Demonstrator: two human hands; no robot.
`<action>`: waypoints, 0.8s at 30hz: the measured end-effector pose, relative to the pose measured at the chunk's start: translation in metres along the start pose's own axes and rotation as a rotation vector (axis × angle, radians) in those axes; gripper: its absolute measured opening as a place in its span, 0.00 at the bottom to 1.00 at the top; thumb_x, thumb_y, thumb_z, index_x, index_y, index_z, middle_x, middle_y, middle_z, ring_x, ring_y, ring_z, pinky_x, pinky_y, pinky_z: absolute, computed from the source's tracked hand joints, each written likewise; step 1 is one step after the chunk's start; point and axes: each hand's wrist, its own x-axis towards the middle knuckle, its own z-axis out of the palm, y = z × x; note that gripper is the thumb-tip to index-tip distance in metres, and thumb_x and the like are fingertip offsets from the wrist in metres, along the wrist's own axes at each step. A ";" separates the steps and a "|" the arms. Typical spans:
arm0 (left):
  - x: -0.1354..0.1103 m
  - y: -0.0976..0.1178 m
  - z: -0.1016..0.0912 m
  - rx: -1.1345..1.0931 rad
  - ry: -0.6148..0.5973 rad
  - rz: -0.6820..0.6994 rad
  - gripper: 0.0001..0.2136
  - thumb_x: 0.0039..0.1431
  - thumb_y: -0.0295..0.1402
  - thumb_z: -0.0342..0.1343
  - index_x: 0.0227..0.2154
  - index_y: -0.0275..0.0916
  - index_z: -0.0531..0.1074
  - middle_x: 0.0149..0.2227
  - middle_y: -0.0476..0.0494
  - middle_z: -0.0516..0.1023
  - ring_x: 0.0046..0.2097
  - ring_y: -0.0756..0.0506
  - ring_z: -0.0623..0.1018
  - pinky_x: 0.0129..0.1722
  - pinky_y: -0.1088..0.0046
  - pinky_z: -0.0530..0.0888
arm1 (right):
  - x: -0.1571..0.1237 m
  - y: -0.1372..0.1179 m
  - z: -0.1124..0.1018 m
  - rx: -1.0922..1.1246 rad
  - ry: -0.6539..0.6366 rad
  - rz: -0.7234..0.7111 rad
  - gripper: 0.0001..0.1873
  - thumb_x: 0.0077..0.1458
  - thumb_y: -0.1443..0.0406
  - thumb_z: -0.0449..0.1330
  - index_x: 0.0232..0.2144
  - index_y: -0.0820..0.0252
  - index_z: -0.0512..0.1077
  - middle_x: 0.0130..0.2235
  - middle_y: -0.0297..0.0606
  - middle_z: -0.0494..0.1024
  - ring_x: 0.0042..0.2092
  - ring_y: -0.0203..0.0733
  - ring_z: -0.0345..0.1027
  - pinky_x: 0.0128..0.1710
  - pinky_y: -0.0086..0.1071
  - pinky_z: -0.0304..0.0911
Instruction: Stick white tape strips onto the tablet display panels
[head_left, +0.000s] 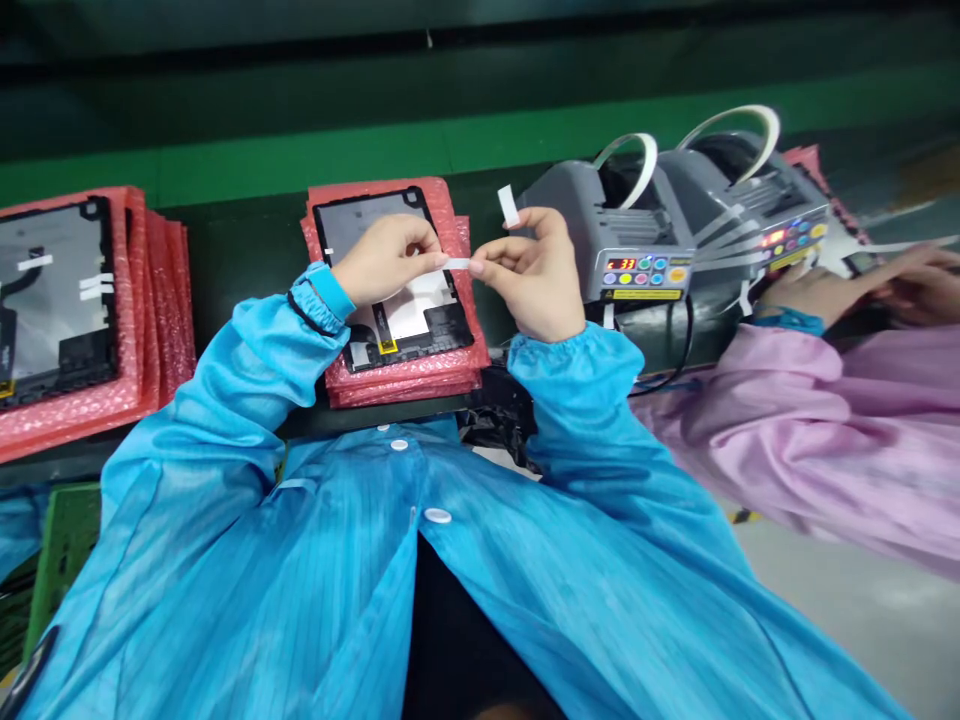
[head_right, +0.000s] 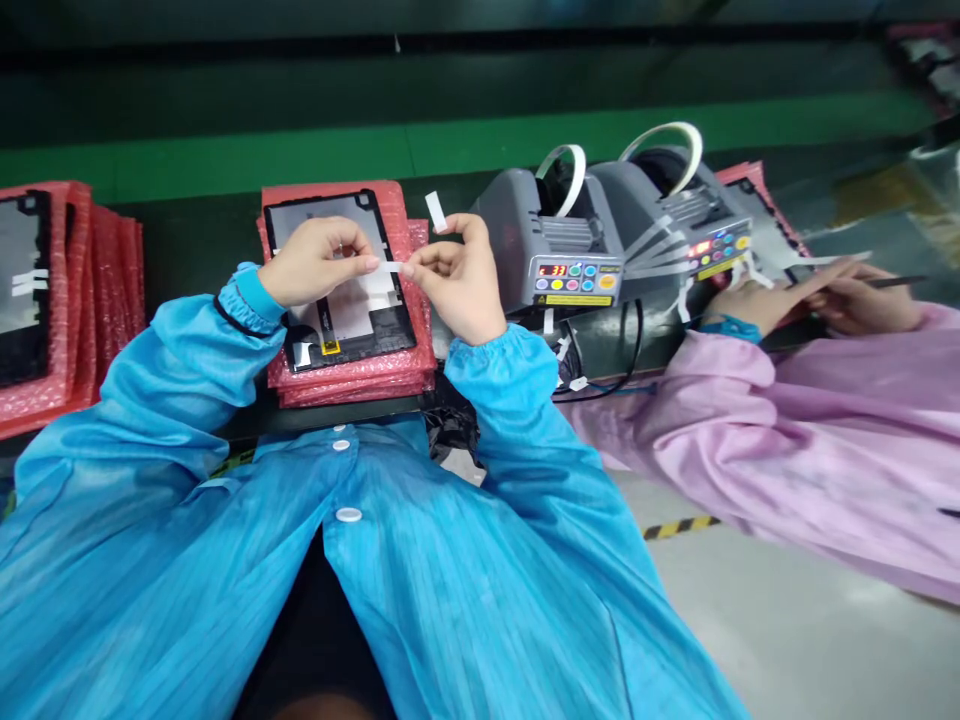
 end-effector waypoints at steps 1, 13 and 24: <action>0.000 0.000 0.001 -0.008 0.003 -0.008 0.09 0.60 0.36 0.58 0.28 0.36 0.72 0.31 0.46 0.75 0.37 0.46 0.75 0.41 0.70 0.69 | 0.001 0.002 0.002 0.002 -0.003 0.005 0.33 0.44 0.54 0.73 0.44 0.50 0.57 0.31 0.26 0.76 0.35 0.37 0.74 0.35 0.34 0.71; 0.016 -0.005 0.027 0.243 0.001 -0.313 0.06 0.59 0.31 0.56 0.28 0.38 0.74 0.38 0.39 0.76 0.53 0.35 0.71 0.54 0.59 0.67 | 0.031 0.030 0.013 -0.126 0.015 0.166 0.29 0.45 0.64 0.72 0.42 0.52 0.57 0.27 0.24 0.74 0.30 0.35 0.72 0.33 0.33 0.70; 0.017 0.012 0.027 0.333 -0.123 -0.405 0.09 0.64 0.30 0.52 0.35 0.34 0.76 0.48 0.35 0.75 0.59 0.31 0.67 0.59 0.52 0.62 | 0.036 0.022 0.013 -0.206 -0.030 0.305 0.31 0.41 0.75 0.69 0.40 0.53 0.55 0.22 0.20 0.69 0.28 0.38 0.72 0.35 0.37 0.68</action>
